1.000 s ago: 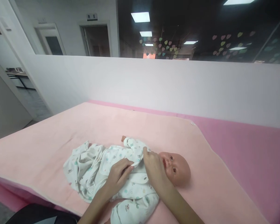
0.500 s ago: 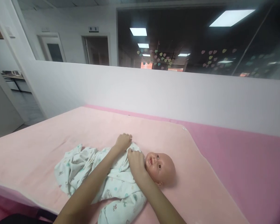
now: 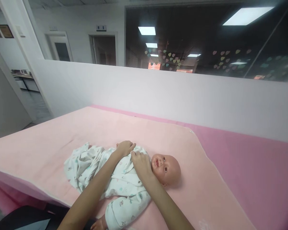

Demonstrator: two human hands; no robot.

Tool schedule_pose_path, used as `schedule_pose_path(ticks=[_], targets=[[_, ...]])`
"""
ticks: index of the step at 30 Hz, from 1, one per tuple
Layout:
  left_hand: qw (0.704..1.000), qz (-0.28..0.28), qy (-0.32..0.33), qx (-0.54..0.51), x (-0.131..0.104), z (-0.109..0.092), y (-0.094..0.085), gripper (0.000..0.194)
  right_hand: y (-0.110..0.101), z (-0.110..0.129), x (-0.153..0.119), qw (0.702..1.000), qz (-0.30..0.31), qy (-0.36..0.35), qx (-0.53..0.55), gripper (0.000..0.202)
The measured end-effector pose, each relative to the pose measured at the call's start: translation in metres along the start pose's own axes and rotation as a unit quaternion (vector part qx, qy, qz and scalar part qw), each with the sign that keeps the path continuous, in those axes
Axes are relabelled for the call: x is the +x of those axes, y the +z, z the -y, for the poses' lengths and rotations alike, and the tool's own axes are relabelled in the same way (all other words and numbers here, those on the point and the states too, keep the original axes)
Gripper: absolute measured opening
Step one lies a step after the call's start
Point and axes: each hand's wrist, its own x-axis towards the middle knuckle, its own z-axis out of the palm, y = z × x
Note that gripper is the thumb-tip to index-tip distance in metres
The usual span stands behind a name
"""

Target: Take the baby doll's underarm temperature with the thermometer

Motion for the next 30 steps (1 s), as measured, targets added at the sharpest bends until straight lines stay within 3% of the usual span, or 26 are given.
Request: schedule_pose_path(ticks=[5,8,11,14,19,27,30], targets=[[0.999,0.016,-0.035,-0.030,-0.003,0.004,0.002,0.054,-0.006,-0.002,-0.042,0.999,-0.050,-0.003,-0.001,0.014],[0.998,0.023,-0.041,-0.043,-0.004,0.003,0.000,0.053,-0.011,-0.014,-0.066,0.994,-0.099,0.000,0.057,0.009],[0.997,0.031,-0.046,-0.054,-0.004,0.001,-0.002,0.054,-0.019,-0.042,-0.077,0.980,-0.124,0.003,0.153,0.021],[0.996,0.037,-0.054,-0.060,-0.005,-0.001,-0.004,0.055,-0.023,-0.081,-0.073,0.962,-0.114,0.065,0.237,0.024],[0.995,0.040,-0.066,-0.063,-0.006,-0.003,-0.005,0.054,-0.012,-0.122,-0.063,0.881,-0.056,0.163,0.441,0.027],[0.995,0.046,-0.063,-0.068,-0.007,-0.004,-0.006,0.052,0.014,-0.136,-0.075,0.727,-0.074,0.223,0.646,0.035],[0.995,0.047,-0.062,-0.066,-0.008,-0.003,-0.006,0.052,0.028,-0.140,-0.078,0.691,-0.086,0.245,0.674,0.045]])
